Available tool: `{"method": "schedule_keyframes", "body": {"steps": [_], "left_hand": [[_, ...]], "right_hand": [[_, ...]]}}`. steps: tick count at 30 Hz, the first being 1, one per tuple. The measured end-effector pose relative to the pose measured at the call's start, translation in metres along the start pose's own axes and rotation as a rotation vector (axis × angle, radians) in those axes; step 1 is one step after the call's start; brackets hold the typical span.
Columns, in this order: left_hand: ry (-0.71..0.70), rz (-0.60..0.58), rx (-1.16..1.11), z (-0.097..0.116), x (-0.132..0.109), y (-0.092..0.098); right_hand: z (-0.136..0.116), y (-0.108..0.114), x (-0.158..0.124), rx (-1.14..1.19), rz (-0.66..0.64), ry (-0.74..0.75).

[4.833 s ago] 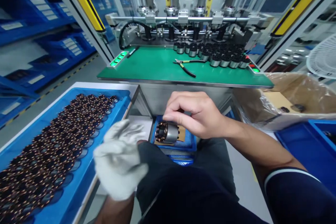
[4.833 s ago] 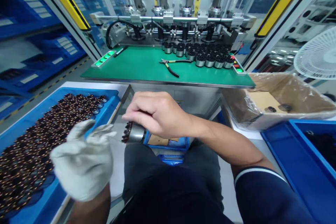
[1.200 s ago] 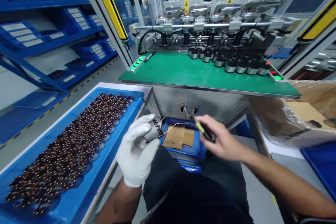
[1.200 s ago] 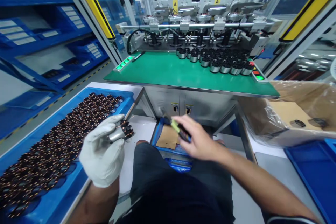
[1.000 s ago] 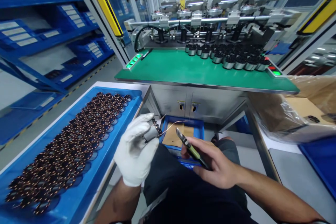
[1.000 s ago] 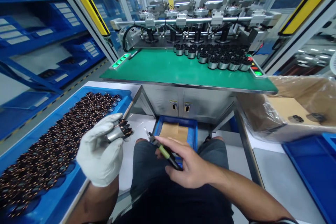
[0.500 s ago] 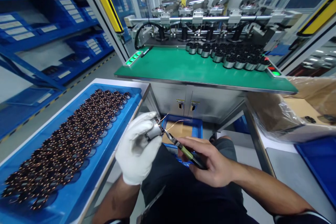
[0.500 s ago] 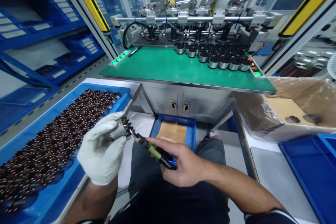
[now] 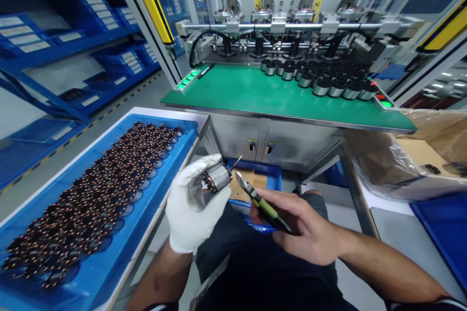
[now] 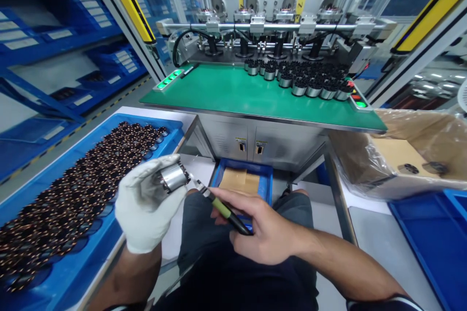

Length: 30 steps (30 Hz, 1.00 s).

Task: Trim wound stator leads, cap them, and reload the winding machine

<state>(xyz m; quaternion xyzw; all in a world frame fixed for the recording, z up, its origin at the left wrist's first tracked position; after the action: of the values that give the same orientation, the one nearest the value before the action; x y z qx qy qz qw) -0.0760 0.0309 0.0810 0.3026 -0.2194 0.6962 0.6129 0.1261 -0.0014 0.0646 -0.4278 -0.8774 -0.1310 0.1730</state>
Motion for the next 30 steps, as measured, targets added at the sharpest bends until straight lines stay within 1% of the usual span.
{"method": "schedule_keyframes", "body": {"steps": [3, 13, 18, 22, 24, 28, 30], "left_hand": [[-0.019, -0.022, 0.043, 0.001, -0.002, -0.001], [0.018, -0.057, 0.173, 0.002, -0.007, 0.003], [0.046, -0.065, 0.192, 0.001, -0.010, 0.005], [0.071, -0.084, 0.302, 0.004, -0.010, 0.006], [0.075, -0.104, 0.354, 0.006, -0.009, 0.007], [0.110, -0.114, 0.449, 0.001, -0.006, 0.010], [0.150, -0.135, 0.513, -0.005, -0.008, 0.013]], "right_hand": [[-0.001, -0.003, 0.000, 0.022, -0.044, 0.000], [-0.004, -0.007, 0.009, 0.071, -0.071, -0.040], [-0.002, -0.006, 0.007, 0.061, -0.068, -0.095], [0.001, -0.006, 0.008, 0.024, -0.051, -0.130], [0.001, -0.005, 0.011, -0.033, -0.040, -0.105], [0.003, 0.000, 0.023, -0.303, -0.010, -0.012], [0.007, 0.003, 0.029, -0.421, -0.016, -0.036]]}}
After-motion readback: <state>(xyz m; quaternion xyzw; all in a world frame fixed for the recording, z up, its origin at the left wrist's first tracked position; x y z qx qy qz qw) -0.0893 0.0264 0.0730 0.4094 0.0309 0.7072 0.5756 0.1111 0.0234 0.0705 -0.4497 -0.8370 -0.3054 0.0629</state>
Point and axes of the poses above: each hand's wrist, its own x-axis towards the middle knuckle, its own y-axis out of the back of the hand, z = x × y, the point moved 4 cm from there along x, towards the middle knuckle, and after that the axes turned 3 degrees about y, right-handed, at the moved point
